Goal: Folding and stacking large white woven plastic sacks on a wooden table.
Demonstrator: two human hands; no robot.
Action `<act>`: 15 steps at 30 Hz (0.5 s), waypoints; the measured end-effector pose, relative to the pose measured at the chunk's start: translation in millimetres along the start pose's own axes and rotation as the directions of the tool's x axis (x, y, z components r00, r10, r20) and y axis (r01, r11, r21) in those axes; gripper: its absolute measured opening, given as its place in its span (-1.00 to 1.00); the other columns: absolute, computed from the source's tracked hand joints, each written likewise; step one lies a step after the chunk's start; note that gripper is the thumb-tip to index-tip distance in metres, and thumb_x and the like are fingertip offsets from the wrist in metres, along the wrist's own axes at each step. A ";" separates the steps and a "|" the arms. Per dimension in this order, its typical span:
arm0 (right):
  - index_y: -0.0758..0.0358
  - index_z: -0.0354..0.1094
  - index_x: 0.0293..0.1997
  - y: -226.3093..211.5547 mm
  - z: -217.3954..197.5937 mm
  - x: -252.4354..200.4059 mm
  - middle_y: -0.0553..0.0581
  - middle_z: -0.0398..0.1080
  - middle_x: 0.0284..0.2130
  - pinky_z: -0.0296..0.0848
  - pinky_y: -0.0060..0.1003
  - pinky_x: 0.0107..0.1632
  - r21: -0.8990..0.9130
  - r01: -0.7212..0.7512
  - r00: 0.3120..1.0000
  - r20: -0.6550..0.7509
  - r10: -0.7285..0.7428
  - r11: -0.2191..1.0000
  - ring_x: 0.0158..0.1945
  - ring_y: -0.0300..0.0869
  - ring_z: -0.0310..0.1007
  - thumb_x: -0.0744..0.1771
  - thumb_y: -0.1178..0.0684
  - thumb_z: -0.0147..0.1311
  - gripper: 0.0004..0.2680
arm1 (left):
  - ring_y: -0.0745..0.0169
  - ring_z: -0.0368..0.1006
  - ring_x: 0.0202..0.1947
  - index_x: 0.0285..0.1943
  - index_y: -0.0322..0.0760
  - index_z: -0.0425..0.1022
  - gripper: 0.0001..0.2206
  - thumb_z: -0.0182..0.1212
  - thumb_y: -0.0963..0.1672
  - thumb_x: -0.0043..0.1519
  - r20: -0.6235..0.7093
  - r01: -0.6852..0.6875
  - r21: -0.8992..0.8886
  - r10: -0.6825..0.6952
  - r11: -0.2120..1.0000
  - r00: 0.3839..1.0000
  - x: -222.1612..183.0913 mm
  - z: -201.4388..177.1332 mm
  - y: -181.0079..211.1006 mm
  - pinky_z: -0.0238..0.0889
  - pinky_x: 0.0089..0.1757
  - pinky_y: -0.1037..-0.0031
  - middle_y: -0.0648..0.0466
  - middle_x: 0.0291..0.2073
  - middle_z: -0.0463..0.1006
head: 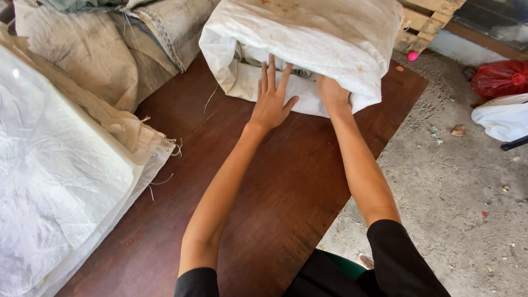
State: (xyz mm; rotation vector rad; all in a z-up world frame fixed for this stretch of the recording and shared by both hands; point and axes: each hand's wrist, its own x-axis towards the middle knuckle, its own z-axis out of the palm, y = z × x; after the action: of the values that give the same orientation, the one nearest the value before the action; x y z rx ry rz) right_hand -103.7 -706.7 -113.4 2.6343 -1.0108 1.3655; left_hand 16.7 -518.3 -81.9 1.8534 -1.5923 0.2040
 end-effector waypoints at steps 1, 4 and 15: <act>0.40 0.51 -0.15 -10.2 -4.4 1.1 0.34 0.51 -0.33 0.47 0.05 -0.12 0.001 0.000 1.000 -0.008 0.000 1.000 -0.27 0.14 0.52 0.34 0.18 0.14 -0.90 | -0.49 -0.51 0.53 0.63 0.06 -0.24 -0.16 0.34 -0.03 0.28 -0.003 -0.006 0.003 0.006 1.000 1.000 3.2 -0.5 -1.6 -0.25 0.34 -0.31 -0.32 0.56 -0.43; 0.37 0.49 -0.18 -49.6 -23.4 0.3 0.31 0.49 -0.35 0.43 0.01 -0.15 -0.014 0.082 0.996 0.044 -0.081 0.997 -0.32 0.07 0.49 0.34 0.14 0.12 -0.90 | -0.47 -0.41 0.53 0.60 -0.14 -0.31 0.00 0.49 -0.15 0.11 -0.071 0.012 -0.374 -0.041 0.928 0.997 6.6 -4.1 -4.0 -0.20 0.38 -0.11 -0.34 0.55 -0.32; 0.27 0.49 -0.11 -134.4 -97.3 -20.3 0.12 0.54 -0.06 0.30 -0.10 0.15 0.197 0.578 0.801 -0.324 -0.504 0.792 0.13 -0.05 0.54 0.38 0.16 0.07 -0.91 | -0.25 0.29 0.39 0.48 -0.21 0.23 -0.35 0.17 -0.38 0.15 -0.091 -0.064 -0.515 0.020 0.855 0.996 -23.0 -67.7 6.1 0.42 0.15 0.23 -0.18 0.44 0.23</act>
State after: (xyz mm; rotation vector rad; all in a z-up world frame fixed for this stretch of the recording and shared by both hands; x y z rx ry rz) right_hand -109.9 -561.4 -31.0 2.5168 0.0108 1.7122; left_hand 26.0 -460.6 -40.2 1.3719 -1.4518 -0.1241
